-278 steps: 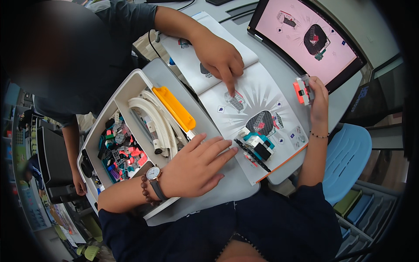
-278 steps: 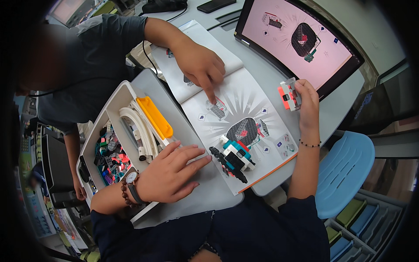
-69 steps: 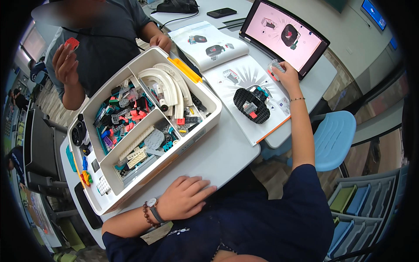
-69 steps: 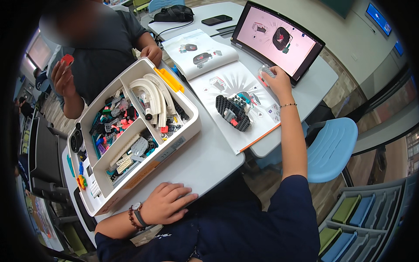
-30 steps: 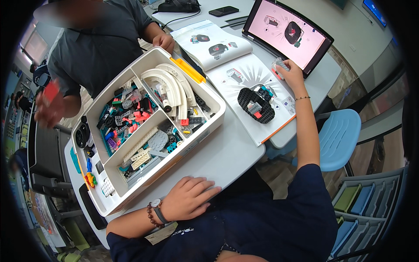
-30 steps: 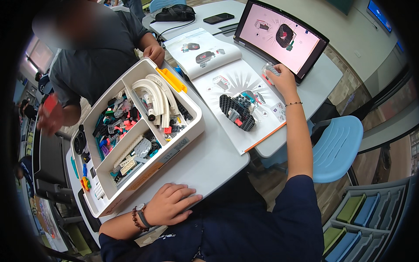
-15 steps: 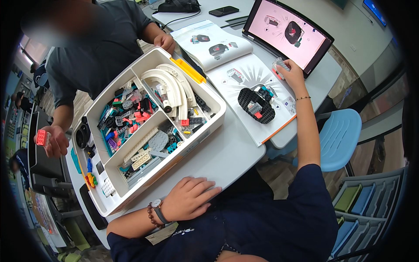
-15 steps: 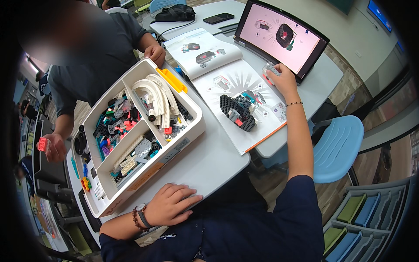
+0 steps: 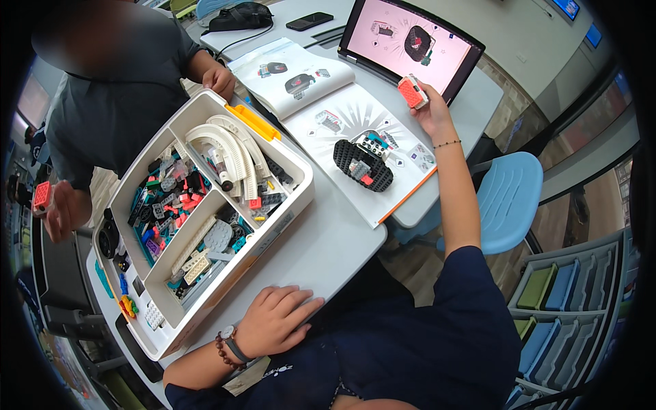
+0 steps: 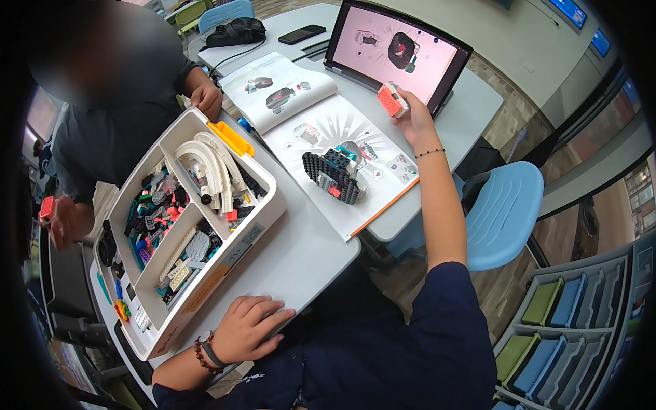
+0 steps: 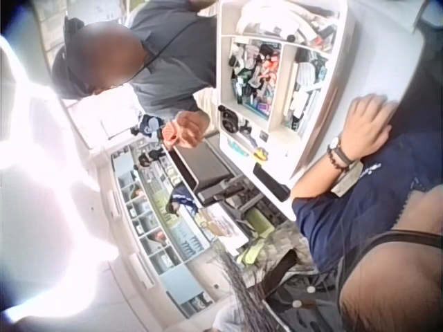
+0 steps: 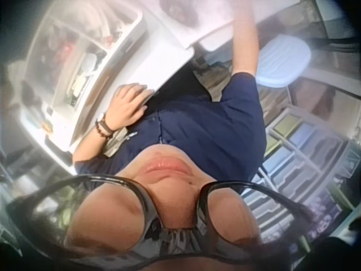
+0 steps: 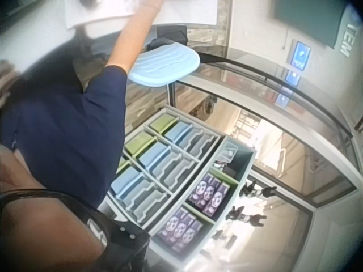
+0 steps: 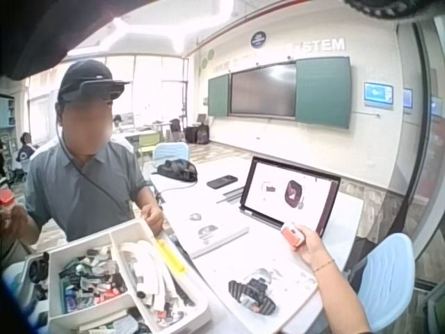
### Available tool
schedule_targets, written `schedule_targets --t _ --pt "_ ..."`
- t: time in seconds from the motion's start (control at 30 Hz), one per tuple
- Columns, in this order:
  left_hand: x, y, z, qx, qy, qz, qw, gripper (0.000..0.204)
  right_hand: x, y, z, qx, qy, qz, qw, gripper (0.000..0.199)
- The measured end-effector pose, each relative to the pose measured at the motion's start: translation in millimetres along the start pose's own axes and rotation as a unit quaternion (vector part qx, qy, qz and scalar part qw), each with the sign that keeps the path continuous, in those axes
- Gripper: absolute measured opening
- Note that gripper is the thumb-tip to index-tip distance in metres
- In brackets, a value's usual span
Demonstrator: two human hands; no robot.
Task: The person assembles a small Lego model using pieces from a compartmentalized tray while referencing a printed instruction manual and a tablet. They pick up individual bricks, attach them to the growing structure, and occasionally flip pages of the manual to follow the next steps.
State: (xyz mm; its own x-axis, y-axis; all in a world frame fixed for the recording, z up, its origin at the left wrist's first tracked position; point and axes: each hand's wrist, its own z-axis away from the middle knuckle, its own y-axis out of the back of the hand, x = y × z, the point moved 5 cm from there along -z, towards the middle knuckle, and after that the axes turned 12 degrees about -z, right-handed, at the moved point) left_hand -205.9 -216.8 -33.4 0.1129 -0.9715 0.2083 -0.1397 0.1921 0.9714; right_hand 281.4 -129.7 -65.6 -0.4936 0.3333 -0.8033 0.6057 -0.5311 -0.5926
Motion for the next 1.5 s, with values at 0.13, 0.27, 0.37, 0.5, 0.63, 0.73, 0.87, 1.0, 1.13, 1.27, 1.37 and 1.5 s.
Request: schedule_targets --t 0.13,0.27,0.37,0.5,0.63,0.73,0.87,1.0,1.13,1.27,1.37,1.5 --pt "-0.3 -0.8 0.9 -0.001 0.002 -0.001 1.0 0.052 1.5 -3.2 0.9 -0.01 -0.01 0.007 1.0 0.018" --pt "-0.1 0.4 1.8 0.001 0.006 -0.004 1.0 0.052 -1.2 -11.5 7.4 0.007 0.06 0.071 0.996 0.016" --pt "-1.1 -0.6 3.4 0.006 0.007 0.001 1.0 0.052 -2.4 -8.7 4.9 -0.012 0.086 0.092 0.992 0.015" --pt "-1.2 1.0 1.8 -0.002 -0.001 0.007 1.0 0.053 -5.4 -6.8 7.5 -0.004 0.111 0.119 0.987 0.014" --pt "-1.5 0.3 3.3 0.0 -0.001 0.003 1.0 0.053 -5.9 -8.9 7.2 0.004 0.13 0.135 0.982 0.014" --pt "-1.9 0.1 2.7 -0.001 -0.002 0.004 1.0 0.053 -9.8 -12.1 12.4 0.011 0.156 0.164 0.974 0.015" --pt "-2.9 0.2 2.0 -0.002 -0.002 0.002 1.0 0.053 -13.5 -39.4 43.1 0.014 0.195 0.174 0.965 0.016" --pt "-4.0 0.7 2.2 -0.009 -0.002 0.011 1.0 0.053 -20.6 -66.8 70.5 -0.052 0.236 0.259 0.935 0.016" --pt "-5.3 -0.6 3.0 -0.011 -0.003 0.02 1.0 0.054 -22.9 -81.6 58.3 -0.025 0.156 0.216 0.964 0.02" --pt "-7.3 -1.6 3.4 -0.007 -0.008 0.021 1.0 0.055 -12.7 -100.0 19.0 -0.027 0.104 0.289 0.951 0.022" --pt "-9.0 -0.4 3.1 -0.013 -0.005 0.026 1.0 0.055 7.5 -120.0 -12.2 -0.04 0.09 0.336 0.937 0.03" --pt "-13.0 -5.4 3.3 -0.012 0.0 0.039 0.999 0.054 36.3 -118.5 -35.8 -0.014 0.089 0.376 0.922 0.032"
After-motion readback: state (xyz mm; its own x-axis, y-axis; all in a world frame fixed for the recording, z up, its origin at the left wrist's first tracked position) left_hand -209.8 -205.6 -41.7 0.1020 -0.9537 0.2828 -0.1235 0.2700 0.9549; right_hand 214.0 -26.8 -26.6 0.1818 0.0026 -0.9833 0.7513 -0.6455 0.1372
